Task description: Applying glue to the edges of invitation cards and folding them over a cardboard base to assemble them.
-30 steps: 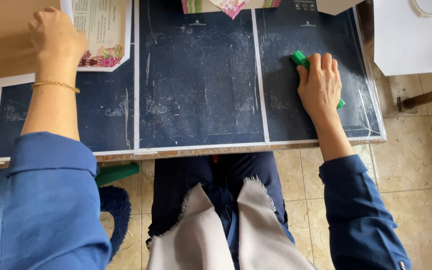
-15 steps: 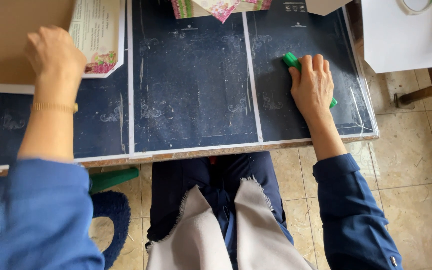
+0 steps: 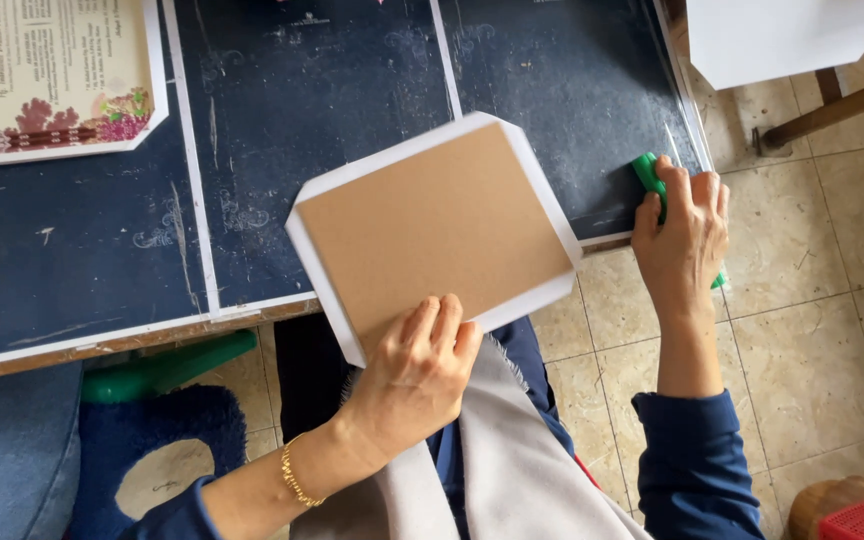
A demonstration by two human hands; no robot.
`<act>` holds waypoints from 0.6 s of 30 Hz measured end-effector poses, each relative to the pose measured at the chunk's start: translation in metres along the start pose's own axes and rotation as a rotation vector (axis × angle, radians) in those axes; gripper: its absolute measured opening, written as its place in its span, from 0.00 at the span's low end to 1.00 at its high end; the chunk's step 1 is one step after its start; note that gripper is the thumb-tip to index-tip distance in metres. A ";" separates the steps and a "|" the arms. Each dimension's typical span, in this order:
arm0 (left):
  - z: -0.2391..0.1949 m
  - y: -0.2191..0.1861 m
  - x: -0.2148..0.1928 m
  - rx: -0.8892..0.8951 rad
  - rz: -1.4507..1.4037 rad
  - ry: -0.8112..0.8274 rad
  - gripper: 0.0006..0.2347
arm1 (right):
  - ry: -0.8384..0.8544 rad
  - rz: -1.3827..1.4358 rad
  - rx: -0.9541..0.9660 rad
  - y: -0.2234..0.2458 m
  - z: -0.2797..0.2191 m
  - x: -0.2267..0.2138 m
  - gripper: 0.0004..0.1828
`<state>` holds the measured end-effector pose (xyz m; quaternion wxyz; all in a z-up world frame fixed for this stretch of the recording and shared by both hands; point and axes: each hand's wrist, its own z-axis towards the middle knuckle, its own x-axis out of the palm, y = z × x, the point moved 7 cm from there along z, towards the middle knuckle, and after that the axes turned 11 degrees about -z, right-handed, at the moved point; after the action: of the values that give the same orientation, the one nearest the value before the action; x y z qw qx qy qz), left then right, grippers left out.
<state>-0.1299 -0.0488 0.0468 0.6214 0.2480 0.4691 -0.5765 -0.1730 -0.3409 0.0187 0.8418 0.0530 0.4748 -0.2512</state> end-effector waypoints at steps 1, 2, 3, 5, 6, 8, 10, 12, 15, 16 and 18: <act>0.002 -0.003 -0.005 -0.004 0.000 0.004 0.07 | 0.004 0.004 -0.001 -0.002 -0.004 0.006 0.20; 0.004 -0.004 -0.009 -0.050 -0.005 0.030 0.17 | -0.032 -0.075 -0.015 -0.002 -0.009 0.008 0.21; 0.006 -0.003 -0.014 -0.097 -0.006 0.055 0.29 | -0.072 -0.152 -0.029 -0.001 -0.012 0.011 0.21; 0.012 -0.007 0.001 -0.096 0.102 0.011 0.21 | -0.076 -0.156 -0.019 0.004 -0.010 0.006 0.21; 0.015 -0.009 0.007 -0.091 0.208 -0.035 0.13 | -0.080 -0.166 -0.007 0.006 -0.007 0.004 0.21; 0.027 -0.006 0.016 -0.080 0.247 -0.069 0.08 | -0.081 -0.158 -0.016 0.009 -0.006 0.001 0.21; 0.046 0.008 0.014 -0.058 0.271 -0.098 0.04 | -0.070 -0.162 -0.015 0.006 -0.007 0.001 0.20; 0.070 0.037 0.007 -0.076 0.179 -0.029 0.02 | -0.056 -0.159 -0.050 0.005 -0.008 0.004 0.23; 0.098 0.102 0.049 -0.120 -0.052 -0.109 0.05 | -0.013 -0.114 -0.026 0.011 -0.003 -0.001 0.23; 0.102 0.111 0.044 -0.116 -0.049 -0.114 0.05 | -0.020 -0.115 -0.025 0.018 0.001 0.004 0.23; 0.103 0.131 0.050 -0.247 -0.311 0.022 0.13 | -0.029 0.040 -0.127 0.037 -0.001 0.009 0.23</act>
<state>0.0196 -0.1327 0.0181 0.5455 0.1009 0.5758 -0.6006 -0.1524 -0.3118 0.0057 0.8552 0.0052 0.4763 -0.2042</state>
